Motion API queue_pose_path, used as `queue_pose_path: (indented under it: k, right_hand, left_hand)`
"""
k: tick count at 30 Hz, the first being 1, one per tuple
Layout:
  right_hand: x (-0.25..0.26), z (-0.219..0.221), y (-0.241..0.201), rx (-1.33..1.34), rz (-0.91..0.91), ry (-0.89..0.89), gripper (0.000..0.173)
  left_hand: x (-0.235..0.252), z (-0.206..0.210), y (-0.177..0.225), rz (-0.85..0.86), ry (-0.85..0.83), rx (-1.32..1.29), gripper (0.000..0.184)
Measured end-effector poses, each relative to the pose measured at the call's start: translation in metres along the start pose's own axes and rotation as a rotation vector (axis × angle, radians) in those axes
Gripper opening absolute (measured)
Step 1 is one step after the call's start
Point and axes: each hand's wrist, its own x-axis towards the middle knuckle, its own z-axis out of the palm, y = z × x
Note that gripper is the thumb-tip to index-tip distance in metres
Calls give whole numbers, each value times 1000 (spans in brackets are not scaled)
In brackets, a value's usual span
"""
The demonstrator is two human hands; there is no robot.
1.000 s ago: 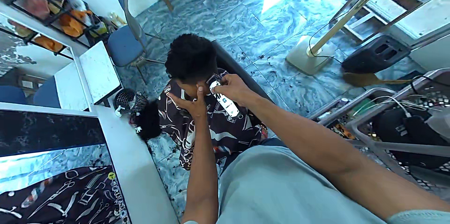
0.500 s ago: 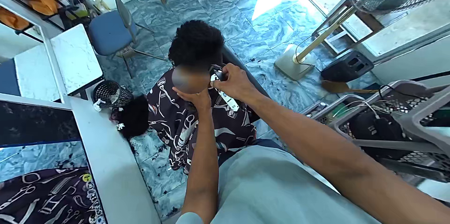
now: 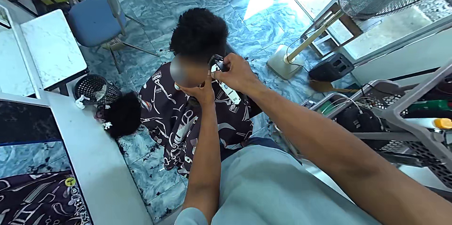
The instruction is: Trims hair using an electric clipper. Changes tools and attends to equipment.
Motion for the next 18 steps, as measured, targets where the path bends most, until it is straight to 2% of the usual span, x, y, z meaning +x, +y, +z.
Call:
queue_pose_path:
  k: [9,14,16,18]
  right_hand:
    - [3,5,1,67,21,5,50]
    - [1,16,7,261,-12,4,46]
    - [-20,24,21,383,77,-59,38]
    - [-33,36,35,541,226,-171,36]
  left_hand:
    - [-1,-2,2,-18,-10,-4,134]
    - [1,-6,1,-34,-28,17,133]
    - [1,-29,13,-32,-54,-6,133]
    - [2,-60,29,39,-57,2,119]
